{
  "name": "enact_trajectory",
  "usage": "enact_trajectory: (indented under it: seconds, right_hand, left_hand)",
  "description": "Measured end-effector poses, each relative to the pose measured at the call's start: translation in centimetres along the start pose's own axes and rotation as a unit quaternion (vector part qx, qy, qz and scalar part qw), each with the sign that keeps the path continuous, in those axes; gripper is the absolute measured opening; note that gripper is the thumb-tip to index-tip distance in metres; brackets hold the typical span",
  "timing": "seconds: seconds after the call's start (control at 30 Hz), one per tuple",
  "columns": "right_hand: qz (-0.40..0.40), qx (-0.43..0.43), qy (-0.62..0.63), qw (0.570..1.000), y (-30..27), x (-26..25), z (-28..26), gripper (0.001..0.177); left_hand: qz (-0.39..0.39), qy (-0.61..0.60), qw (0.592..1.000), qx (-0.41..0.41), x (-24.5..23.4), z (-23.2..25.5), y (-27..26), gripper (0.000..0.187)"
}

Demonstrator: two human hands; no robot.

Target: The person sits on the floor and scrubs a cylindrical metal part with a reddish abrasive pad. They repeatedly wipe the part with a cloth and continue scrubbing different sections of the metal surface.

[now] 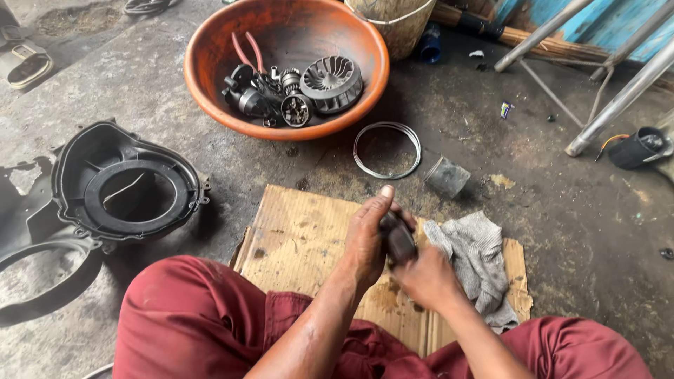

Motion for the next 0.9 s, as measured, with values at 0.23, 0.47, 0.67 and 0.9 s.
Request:
enact_trajectory:
  seconds: [0.23,0.47,0.67,0.9]
  right_hand:
    - [0.132,-0.078,-0.117,0.981,-0.1,-1.4,-2.5,0.019]
    - [-0.296,0.021,0.208,0.932,-3.4,1.4,-1.6,0.028]
    - [0.210,-0.043,-0.186,0.959,1.4,-1.3,-0.4,0.027]
    - [-0.174,-0.020,0.001,0.985,-0.4,2.3,0.6,0.022]
  left_hand:
    - [0.087,-0.006,0.996,-0.029,-2.2,-1.8,1.1,0.051]
    - [-0.238,-0.057,0.966,-0.086,2.3,-1.8,-1.7,0.053]
    - [0.089,-0.005,0.995,-0.046,-1.7,-2.4,0.9,0.054]
    - [-0.234,-0.134,0.955,-0.123,1.8,-1.4,-1.4,0.056]
Point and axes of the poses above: each hand's wrist, its own y-axis towards the middle knuckle, its own x-axis out of the palm, z = x × y, the point moved 8 cm from there along y, towards the middle knuckle, and after that the axes turned 11 degrees about z, right-handed, at the moved point
